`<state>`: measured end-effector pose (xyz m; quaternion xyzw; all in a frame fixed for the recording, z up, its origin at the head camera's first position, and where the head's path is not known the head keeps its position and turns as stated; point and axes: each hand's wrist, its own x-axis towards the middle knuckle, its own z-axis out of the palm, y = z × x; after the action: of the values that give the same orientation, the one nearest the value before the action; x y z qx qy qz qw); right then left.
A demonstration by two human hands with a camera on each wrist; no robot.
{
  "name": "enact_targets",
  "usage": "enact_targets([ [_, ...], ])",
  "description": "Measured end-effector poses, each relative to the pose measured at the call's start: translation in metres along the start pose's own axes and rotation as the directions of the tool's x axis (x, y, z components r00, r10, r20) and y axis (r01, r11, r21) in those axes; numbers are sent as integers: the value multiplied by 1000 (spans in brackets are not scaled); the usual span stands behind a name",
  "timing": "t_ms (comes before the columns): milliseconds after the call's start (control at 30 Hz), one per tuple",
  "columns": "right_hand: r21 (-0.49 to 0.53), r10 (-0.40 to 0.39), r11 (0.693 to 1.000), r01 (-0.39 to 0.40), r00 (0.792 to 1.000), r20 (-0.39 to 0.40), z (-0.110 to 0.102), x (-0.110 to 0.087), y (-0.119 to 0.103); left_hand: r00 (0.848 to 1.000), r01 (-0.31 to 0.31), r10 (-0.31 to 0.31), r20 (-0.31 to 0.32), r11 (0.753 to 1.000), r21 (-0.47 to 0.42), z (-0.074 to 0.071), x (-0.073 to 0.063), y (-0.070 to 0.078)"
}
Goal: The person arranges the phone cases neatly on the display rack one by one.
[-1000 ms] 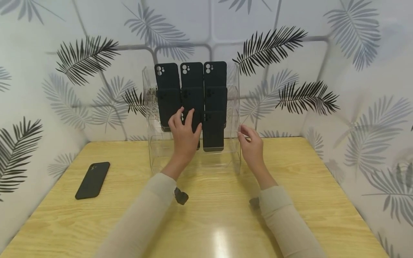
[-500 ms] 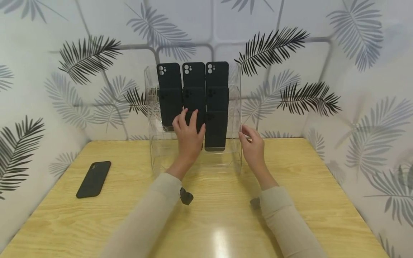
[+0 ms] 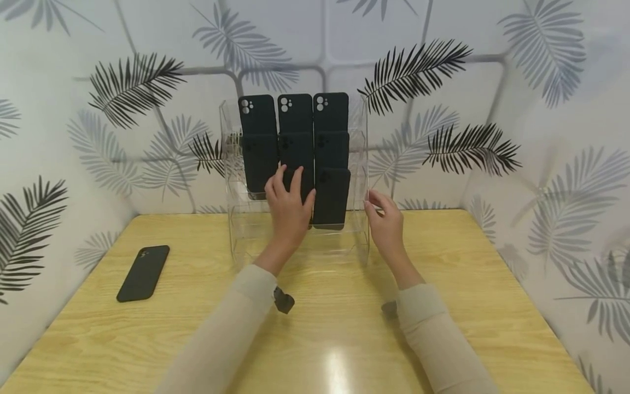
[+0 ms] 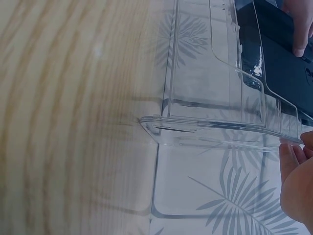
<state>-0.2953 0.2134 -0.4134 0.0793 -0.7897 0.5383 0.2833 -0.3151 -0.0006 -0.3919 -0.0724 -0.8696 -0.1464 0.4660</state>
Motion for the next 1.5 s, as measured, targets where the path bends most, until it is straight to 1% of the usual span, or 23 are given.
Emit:
enact_targets([
  [200, 7, 2, 1000, -2, 1000, 8, 0, 0, 0, 999, 14, -15, 30, 1000, 14, -1, -2, -4],
  [400, 7, 7, 1000, -7, 1000, 12, 0, 0, 2, 999, 32, -32, 44, 999, -4, -7, -2, -8],
  [533, 7, -1, 1000, 1, 1000, 14, 0, 0, 1, 998, 45, -44, 55, 998, -33, -17, -3, -17],
  [633, 7, -9, 1000, 9, 1000, 10, -1, 0, 1, 997, 56, -52, 63, 996, -71, -29, -3, -26],
  [767, 15, -15, 1000, 15, 1000, 1, -1, 1, 2, 995, 83, -74, 63, 986, -146, -49, -2, -45],
  [867, 23, -11, 1000, 11, 1000, -3, -1, 1, 3, 994, 101, -93, 51, 977, -188, -63, -4, -64],
  [1000, 32, 0, 999, 0, 1000, -9, 1, 1, 3, 992, 129, -126, 31, 967, -221, -82, -9, -96],
  [1067, 42, 7, 999, -7, 1000, -12, 2, 1, 2, 989, 147, -143, 33, 962, -228, -93, -13, -113],
  [1167, 46, 15, 999, -14, 1000, -14, 3, 1, 0, 983, 183, -172, 70, 960, -212, -106, -21, -138],
  [1233, 49, 24, 999, -23, 1000, -14, 3, 0, -3, 974, 210, -189, 121, 958, -194, -114, -29, -154],
  [1300, 45, 28, 999, -28, 1000, -13, 2, -1, -11, 958, 249, -216, 186, 953, -175, -122, -37, -169],
  [1333, 45, 32, 998, -31, 999, -14, 2, -3, -16, 948, 269, -229, 222, 949, -167, -126, -40, -176],
  [1400, 40, 33, 999, -32, 999, -18, 1, -6, -26, 919, 309, -253, 303, 938, -155, -133, -47, -190],
  [1500, 23, 26, 999, -26, 1000, -16, -1, -9, -34, 863, 357, -272, 426, 925, -132, -142, -56, -210],
])
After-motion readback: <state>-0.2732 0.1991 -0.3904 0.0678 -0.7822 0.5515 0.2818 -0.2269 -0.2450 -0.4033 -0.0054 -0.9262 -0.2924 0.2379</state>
